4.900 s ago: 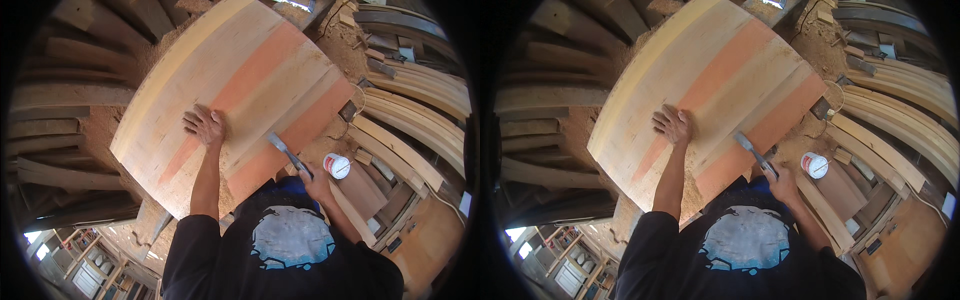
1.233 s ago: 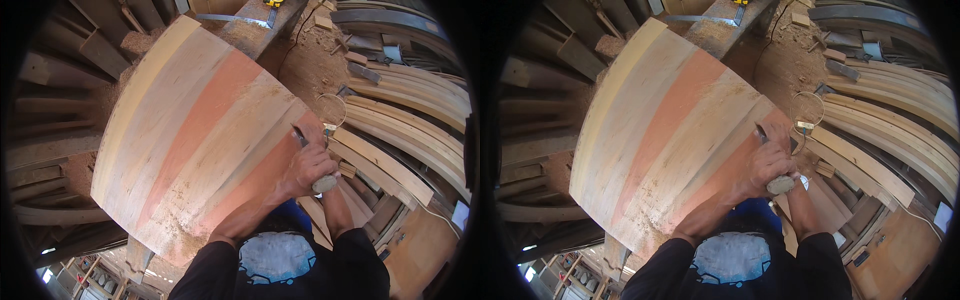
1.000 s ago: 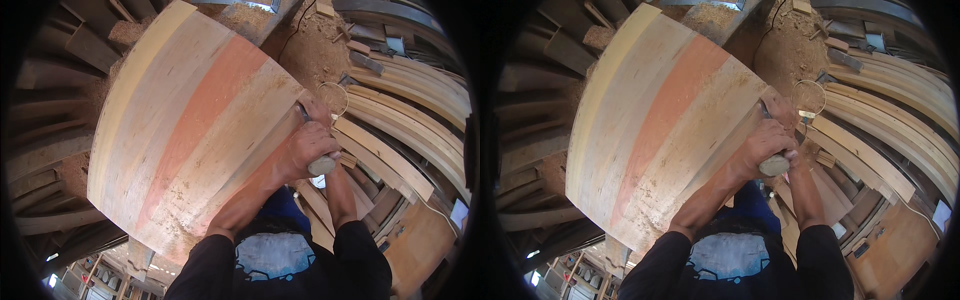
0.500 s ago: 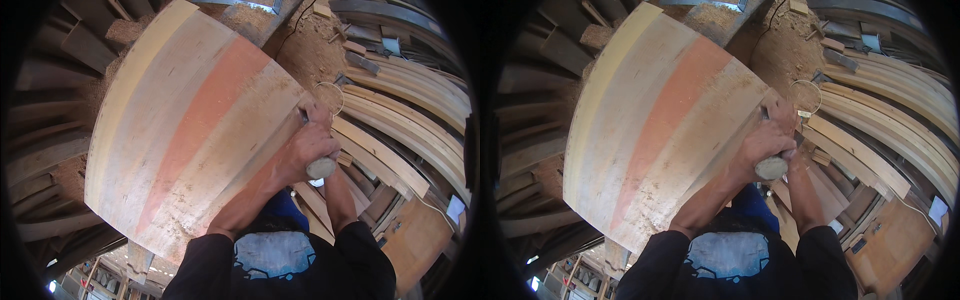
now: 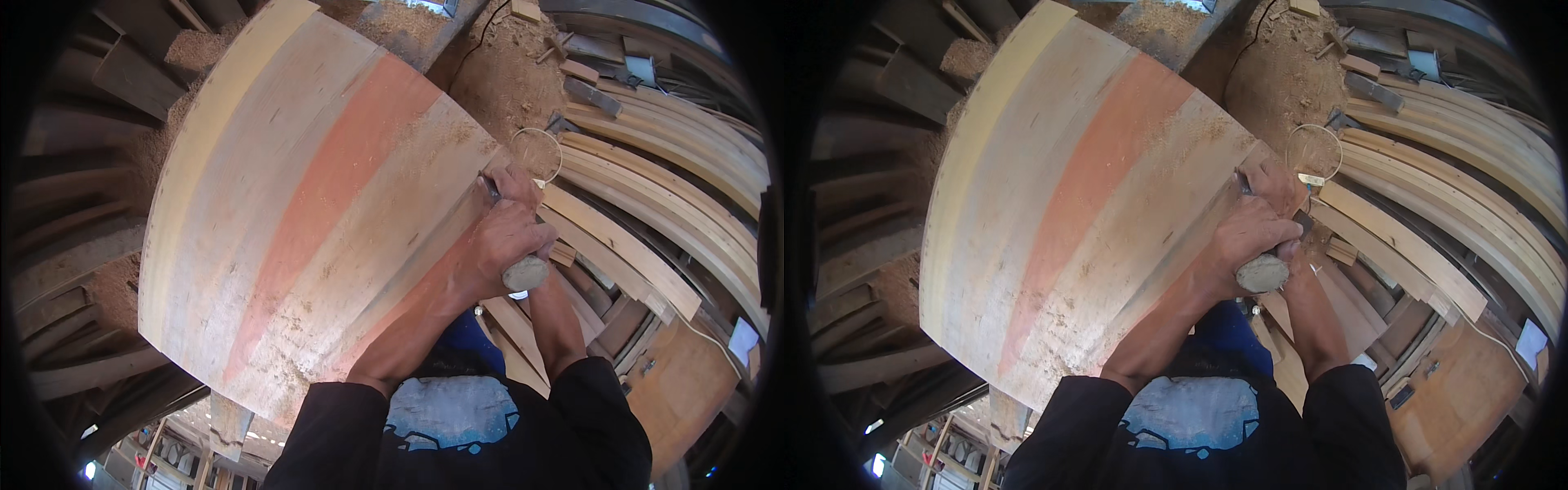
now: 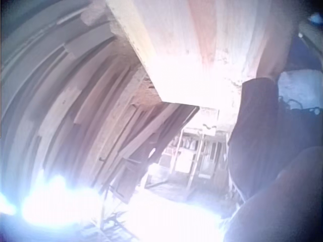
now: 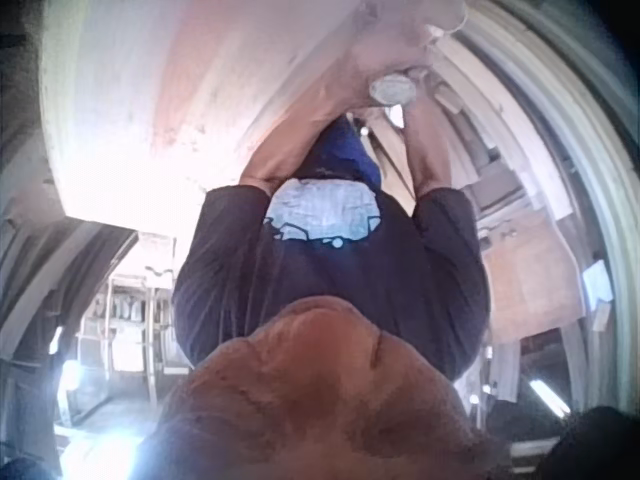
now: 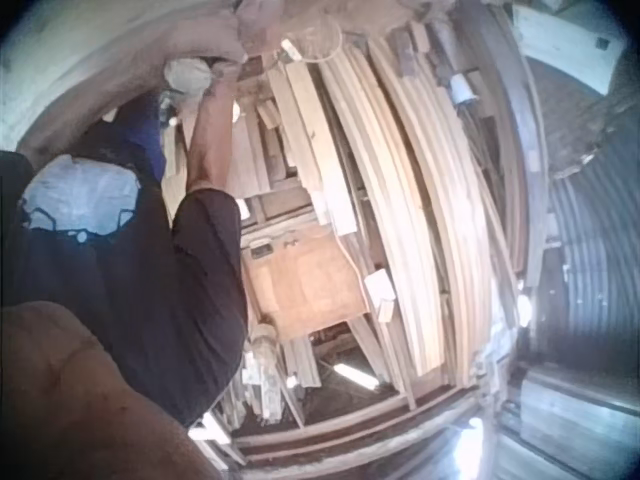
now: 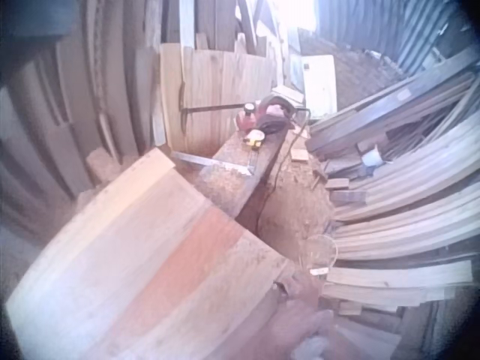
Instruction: The person sands a wooden panel using an electric belt sander and then uses a chisel to refine a groove along the surface.
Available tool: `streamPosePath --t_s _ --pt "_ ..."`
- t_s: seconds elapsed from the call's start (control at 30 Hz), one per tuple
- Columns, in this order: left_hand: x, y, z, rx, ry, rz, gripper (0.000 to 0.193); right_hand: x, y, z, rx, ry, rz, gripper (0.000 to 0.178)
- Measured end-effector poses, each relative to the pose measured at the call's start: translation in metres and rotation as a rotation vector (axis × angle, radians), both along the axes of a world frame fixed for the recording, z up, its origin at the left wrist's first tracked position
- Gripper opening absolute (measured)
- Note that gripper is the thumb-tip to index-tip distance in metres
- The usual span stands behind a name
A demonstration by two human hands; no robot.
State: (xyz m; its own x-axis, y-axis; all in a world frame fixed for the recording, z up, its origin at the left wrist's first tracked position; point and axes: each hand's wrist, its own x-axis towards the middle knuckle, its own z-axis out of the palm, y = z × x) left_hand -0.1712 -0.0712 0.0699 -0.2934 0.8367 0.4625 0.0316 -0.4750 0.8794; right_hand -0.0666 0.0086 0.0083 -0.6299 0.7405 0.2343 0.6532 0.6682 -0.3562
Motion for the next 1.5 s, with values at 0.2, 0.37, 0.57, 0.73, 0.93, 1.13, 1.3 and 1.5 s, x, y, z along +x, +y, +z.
streamPosePath --t_s 0.2,0.37,0.57,0.73,0.93,1.13,1.3,1.5 --pt "0.003 -0.087 0.005 -0.153 0.006 0.057 0.03 0.024 -0.083 -0.055 -0.134 -0.056 0.049 0.019" --pt "-0.011 -0.068 0.034 -0.28 0.074 -0.013 0.032 0.022 -0.073 -0.029 -0.327 -0.165 0.139 0.02" --pt "-0.014 -0.045 0.003 -0.129 0.022 -0.041 0.032 0.001 -0.037 -0.035 -0.228 -0.039 -0.045 0.018" --pt "-0.005 -0.103 0.021 -0.236 0.028 0.037 0.029 0.011 -0.117 -0.037 -0.315 -0.078 0.033 0.016" --pt "-0.011 -0.05 0.014 -0.088 0.042 -0.015 0.036 -0.01 -0.061 -0.003 -0.103 0.035 0.064 0.017" --pt "-0.009 -0.119 0.015 -0.149 0.011 0.077 0.035 0.016 -0.129 -0.068 -0.069 -0.059 0.069 0.022" --pt "-0.01 -0.125 0.029 -0.247 0.045 0.104 0.031 0.01 -0.132 -0.045 -0.288 0.027 0.208 0.019" --pt "-0.018 -0.087 0.009 -0.061 0.061 -0.026 0.032 0.0 -0.09 -0.009 -0.213 0.001 0.057 0.017"
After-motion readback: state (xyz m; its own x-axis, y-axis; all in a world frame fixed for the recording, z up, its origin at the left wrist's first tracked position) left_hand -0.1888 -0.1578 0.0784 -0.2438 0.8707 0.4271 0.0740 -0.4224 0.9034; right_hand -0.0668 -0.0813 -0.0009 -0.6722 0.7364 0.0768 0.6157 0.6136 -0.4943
